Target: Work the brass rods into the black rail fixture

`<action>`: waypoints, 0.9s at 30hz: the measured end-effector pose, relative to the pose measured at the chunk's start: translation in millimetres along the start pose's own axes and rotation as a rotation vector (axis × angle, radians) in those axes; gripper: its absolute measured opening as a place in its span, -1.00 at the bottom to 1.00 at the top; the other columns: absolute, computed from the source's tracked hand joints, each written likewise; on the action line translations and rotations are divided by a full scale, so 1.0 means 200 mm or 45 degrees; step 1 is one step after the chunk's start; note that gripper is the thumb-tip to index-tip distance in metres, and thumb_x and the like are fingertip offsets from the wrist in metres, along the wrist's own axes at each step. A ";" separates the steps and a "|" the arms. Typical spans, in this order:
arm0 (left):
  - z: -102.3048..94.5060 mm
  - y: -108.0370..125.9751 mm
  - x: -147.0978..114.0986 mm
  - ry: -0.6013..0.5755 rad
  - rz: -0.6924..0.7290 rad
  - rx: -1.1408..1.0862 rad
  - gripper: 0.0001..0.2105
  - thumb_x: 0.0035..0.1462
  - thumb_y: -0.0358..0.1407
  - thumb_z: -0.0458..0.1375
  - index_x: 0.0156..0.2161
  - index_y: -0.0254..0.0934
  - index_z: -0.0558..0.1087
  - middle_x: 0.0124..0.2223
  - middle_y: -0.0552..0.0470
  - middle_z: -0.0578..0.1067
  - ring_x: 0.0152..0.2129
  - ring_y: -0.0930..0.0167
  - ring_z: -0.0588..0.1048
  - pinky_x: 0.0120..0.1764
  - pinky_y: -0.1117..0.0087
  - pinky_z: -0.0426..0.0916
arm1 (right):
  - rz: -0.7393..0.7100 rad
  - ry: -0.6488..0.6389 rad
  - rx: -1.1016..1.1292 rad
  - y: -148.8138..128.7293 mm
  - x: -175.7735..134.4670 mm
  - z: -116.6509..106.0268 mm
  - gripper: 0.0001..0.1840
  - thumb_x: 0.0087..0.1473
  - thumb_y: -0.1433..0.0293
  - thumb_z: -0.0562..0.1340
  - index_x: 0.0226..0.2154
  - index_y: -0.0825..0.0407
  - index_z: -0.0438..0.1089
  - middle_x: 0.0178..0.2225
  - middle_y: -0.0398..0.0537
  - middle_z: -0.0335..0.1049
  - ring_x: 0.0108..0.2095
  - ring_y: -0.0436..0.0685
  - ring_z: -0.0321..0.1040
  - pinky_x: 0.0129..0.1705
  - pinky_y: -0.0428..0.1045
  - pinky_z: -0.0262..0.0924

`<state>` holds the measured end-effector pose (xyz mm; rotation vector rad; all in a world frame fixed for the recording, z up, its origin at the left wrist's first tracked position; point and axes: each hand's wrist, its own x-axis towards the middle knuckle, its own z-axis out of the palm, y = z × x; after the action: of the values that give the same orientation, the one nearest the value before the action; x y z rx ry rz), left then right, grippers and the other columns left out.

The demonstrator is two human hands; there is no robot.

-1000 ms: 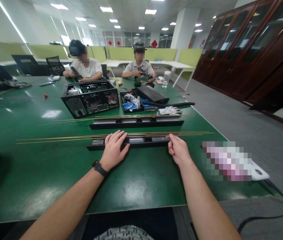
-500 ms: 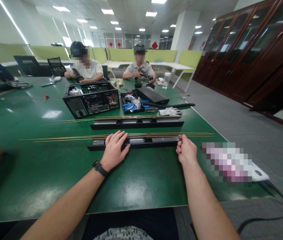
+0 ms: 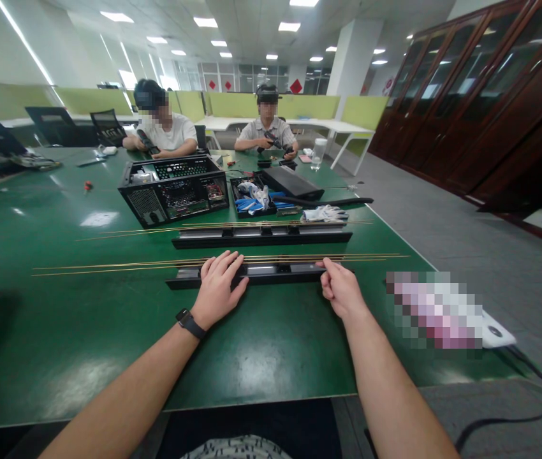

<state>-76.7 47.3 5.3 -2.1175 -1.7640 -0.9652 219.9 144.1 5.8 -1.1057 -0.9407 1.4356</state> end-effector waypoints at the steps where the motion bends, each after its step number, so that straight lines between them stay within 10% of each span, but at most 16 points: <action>1: 0.00 0.00 0.00 -0.001 0.001 0.002 -0.54 0.32 -0.21 0.13 0.29 -0.18 0.33 0.28 -0.14 0.42 0.29 0.15 0.29 0.33 0.00 0.06 | -0.007 0.019 0.012 0.00 0.00 0.00 -0.57 -0.01 0.09 0.47 -0.28 0.09 0.47 -0.73 -0.27 0.22 -0.82 -0.14 -0.08 -0.79 -0.19 -0.24; 27: 0.00 0.00 0.00 -0.004 0.001 -0.009 -0.55 0.32 -0.21 0.13 0.28 -0.19 0.33 0.28 -0.13 0.42 0.29 0.16 0.29 0.33 0.02 0.05 | -0.082 0.621 0.213 -0.07 0.10 -0.14 -0.83 0.21 0.35 0.29 -0.40 0.05 0.39 -0.70 -0.31 0.18 -0.81 -0.16 -0.06 -0.82 -0.21 -0.20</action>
<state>-77.1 47.0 6.1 -2.1251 -1.7639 -0.9695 250.0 165.4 9.7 -1.2124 -0.4952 1.0961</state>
